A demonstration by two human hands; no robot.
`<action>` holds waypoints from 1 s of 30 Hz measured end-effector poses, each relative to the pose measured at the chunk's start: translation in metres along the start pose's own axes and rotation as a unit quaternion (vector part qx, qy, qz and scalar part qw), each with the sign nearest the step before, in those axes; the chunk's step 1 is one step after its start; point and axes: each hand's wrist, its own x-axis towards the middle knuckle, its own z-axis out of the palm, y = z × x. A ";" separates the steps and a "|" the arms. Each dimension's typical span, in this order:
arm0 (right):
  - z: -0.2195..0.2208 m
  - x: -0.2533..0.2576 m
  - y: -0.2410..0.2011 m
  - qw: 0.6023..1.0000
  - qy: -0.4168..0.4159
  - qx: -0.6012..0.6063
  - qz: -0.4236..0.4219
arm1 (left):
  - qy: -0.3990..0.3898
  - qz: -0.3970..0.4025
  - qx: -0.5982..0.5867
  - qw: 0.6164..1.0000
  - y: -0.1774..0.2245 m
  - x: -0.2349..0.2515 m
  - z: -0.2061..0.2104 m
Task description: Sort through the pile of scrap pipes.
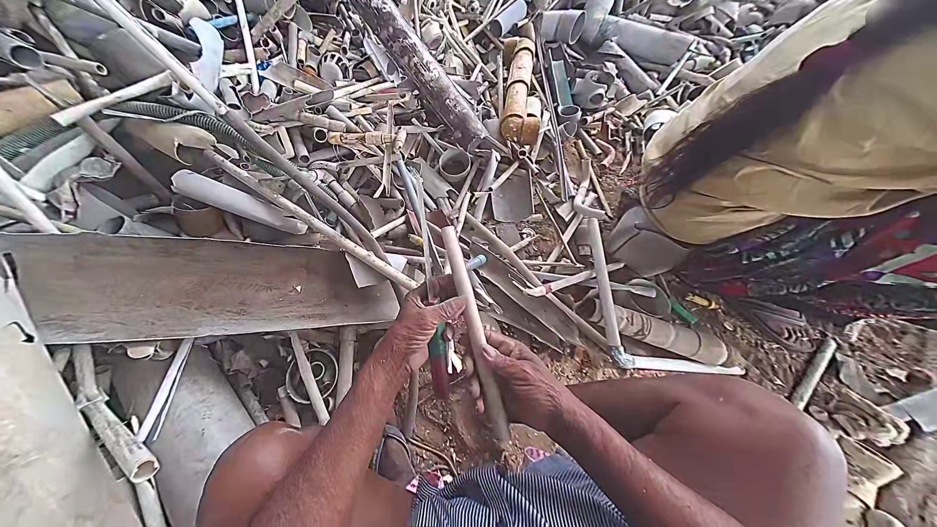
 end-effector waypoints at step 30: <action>-0.047 -0.024 -0.038 0.921 0.137 -0.354 -0.090 | 0.067 0.040 0.052 0.996 0.001 0.012 -0.009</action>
